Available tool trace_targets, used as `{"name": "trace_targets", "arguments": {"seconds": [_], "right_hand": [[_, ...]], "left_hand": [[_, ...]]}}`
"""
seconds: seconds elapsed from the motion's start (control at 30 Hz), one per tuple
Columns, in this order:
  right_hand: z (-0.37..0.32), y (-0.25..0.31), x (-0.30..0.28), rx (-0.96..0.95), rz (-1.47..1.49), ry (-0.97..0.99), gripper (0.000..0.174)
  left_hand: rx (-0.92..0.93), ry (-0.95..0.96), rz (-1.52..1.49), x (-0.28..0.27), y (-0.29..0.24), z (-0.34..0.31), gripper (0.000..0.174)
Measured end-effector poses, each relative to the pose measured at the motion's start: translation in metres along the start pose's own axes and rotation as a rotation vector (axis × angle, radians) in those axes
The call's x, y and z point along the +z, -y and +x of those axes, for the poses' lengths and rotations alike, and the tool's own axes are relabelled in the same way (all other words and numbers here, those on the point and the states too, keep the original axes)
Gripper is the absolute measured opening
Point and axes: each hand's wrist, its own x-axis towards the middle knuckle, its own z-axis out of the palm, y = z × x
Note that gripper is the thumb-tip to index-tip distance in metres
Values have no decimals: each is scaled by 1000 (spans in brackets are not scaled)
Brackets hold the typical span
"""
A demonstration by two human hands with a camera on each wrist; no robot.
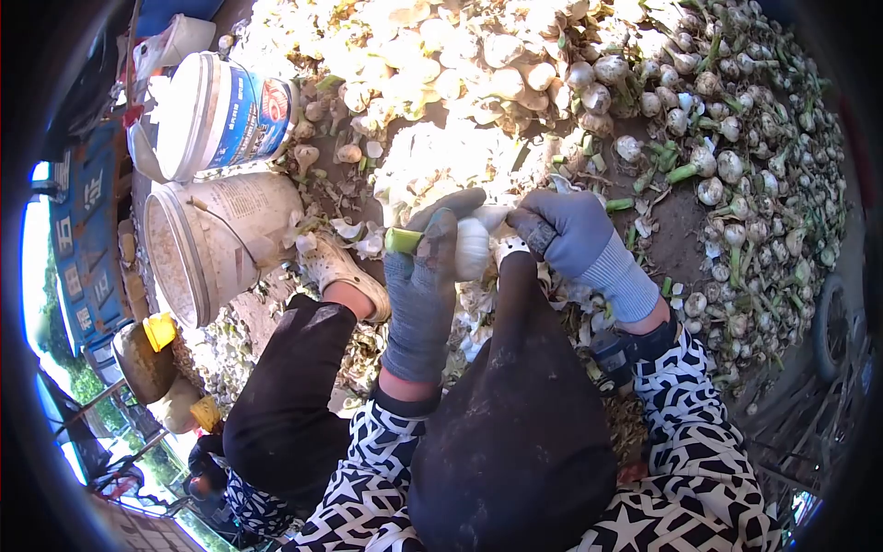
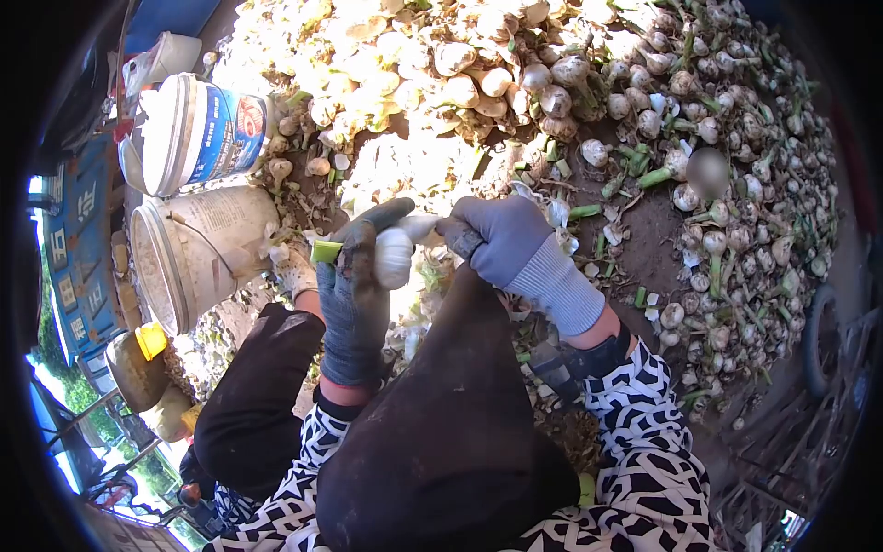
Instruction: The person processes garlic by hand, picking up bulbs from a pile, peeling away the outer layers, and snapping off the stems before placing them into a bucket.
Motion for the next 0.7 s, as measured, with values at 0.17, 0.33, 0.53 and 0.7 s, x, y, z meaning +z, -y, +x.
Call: {"name": "trace_targets", "arguments": {"seconds": [0.17,0.33,0.53,0.7], "right_hand": [[-20,-74,43,-114,-423,-129,17],[-16,-30,18,174,101,-36,22],[-26,-68,15,287,-242,78,26],[-42,-142,-28,473,-401,-358,50]], "left_hand": [[-72,-1,-674,-15,25,12,37],[-344,-2,-1342,-22,30,17,45],[-77,-237,-1345,-103,12,24,38],[448,-41,-1450,-271,-67,13,73]]}}
